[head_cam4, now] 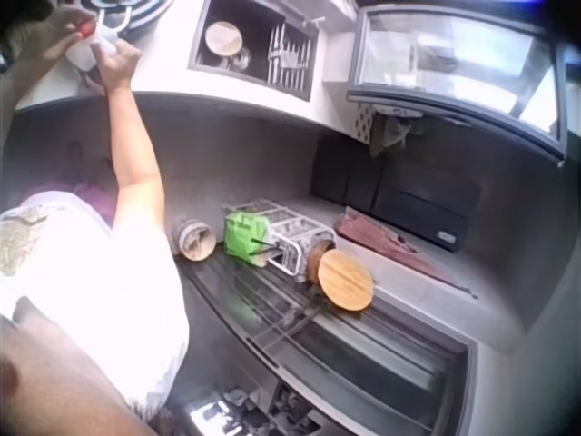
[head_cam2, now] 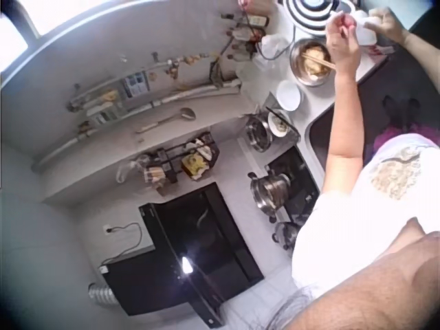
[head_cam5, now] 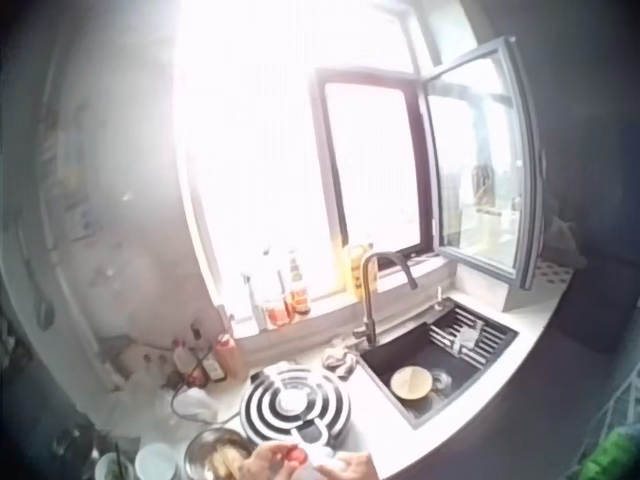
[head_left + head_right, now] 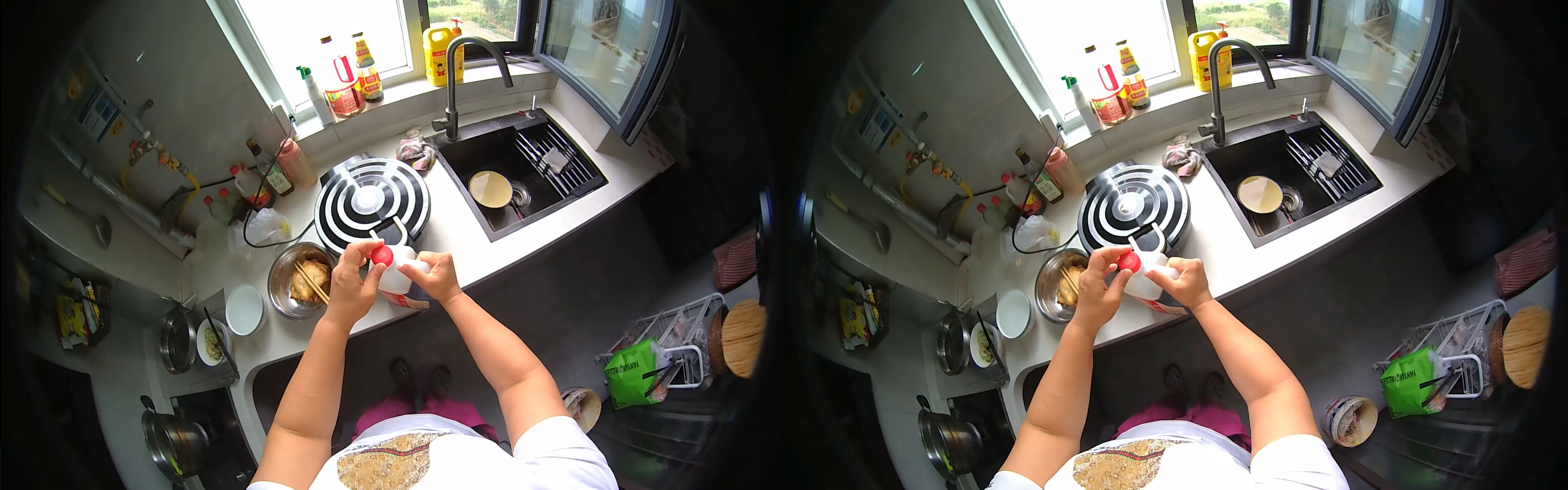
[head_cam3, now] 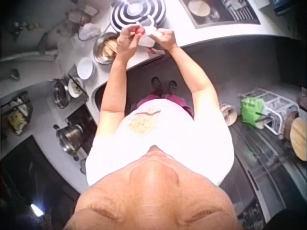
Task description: The person organizes condiment bottles on a kitchen counter and then washes a bowl and chopsticks in a sink using a sponge and running water.
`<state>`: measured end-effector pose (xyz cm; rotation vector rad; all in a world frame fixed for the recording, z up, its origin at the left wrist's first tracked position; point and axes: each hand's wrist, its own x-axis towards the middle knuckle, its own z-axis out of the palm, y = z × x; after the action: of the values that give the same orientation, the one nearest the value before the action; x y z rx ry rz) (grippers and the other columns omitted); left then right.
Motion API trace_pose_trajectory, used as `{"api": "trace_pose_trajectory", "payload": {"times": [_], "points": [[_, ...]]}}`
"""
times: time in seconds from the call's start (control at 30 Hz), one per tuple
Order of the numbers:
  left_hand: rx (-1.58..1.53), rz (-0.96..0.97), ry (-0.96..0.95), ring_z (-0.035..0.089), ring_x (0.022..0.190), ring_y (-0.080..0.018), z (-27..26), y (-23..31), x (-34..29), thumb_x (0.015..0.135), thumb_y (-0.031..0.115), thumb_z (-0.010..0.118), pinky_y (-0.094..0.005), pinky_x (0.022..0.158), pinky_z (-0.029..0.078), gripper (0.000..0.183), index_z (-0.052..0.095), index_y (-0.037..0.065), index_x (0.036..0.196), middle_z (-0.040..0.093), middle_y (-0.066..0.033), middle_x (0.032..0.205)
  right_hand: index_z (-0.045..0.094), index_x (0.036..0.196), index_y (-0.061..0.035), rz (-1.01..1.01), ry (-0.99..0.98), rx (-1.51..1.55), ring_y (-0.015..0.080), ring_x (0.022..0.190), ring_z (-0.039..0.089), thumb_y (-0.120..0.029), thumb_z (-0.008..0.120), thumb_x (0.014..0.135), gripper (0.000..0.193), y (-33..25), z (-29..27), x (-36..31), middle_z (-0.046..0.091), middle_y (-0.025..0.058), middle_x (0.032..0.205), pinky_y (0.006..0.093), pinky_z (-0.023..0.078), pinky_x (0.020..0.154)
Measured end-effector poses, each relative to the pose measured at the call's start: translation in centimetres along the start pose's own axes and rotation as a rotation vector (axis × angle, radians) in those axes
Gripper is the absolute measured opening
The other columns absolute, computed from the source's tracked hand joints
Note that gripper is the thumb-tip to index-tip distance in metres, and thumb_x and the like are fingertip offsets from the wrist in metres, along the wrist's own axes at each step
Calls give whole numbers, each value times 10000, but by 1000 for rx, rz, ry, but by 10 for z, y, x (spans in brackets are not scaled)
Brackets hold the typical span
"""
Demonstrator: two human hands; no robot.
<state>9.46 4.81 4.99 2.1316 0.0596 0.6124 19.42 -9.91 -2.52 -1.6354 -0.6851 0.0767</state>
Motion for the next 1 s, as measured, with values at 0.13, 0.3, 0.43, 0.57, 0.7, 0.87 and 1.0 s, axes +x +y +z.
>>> {"api": "trace_pose_trajectory", "payload": {"times": [0.13,0.3,0.43,0.57,0.7,0.87,1.0], "points": [[21,34,13,588,927,-250,1,-11,4,773,63,665,-339,767,464,346,532,61,1092,614,-104,1041,547,529,1,-44,1,-10,118,425,437,-375,764,701,466,9,2,10,505,98,465,308,359,428],[15,-60,57,614,840,-154,4,-6,11,708,196,784,-304,775,482,426,553,62,1040,625,-63,1011,518,516,0,-60,-9,-30,125,419,408,-387,746,716,492,15,1,12,470,100,452,314,341,420],[216,-120,13,627,828,-151,0,-8,15,700,216,788,-281,723,495,360,618,40,963,645,-81,934,499,508,0,-39,-21,-31,129,431,417,-397,737,722,509,10,0,12,477,105,459,315,346,430],[62,26,9,638,830,-216,-3,-9,15,680,198,785,-317,693,501,489,579,23,1088,647,-119,934,516,562,-10,-5,-45,-27,102,493,443,-389,725,742,469,9,-2,11,499,72,498,297,366,460],[87,-45,-3,635,884,-173,-1,-2,11,698,204,789,-296,735,506,532,545,47,1144,655,-104,966,580,754,-22,-31,20,-55,211,576,586,-397,715,748,399,7,1,5,593,104,615,316,459,560],[56,-170,130,626,893,-168,10,-14,2,676,234,808,-300,696,519,559,508,44,1107,643,-103,960,592,935,-26,53,-4,-78,243,805,614,-341,701,764,374,-4,1,-1,618,140,915,331,482,705],[-32,-148,196,614,913,-178,19,-18,-7,672,216,809,-309,739,505,605,470,53,1146,625,-87,1013,611,1064,-29,-42,-8,37,263,993,562,-257,676,778,371,-35,0,9,567,154,1107,359,451,842]]}}
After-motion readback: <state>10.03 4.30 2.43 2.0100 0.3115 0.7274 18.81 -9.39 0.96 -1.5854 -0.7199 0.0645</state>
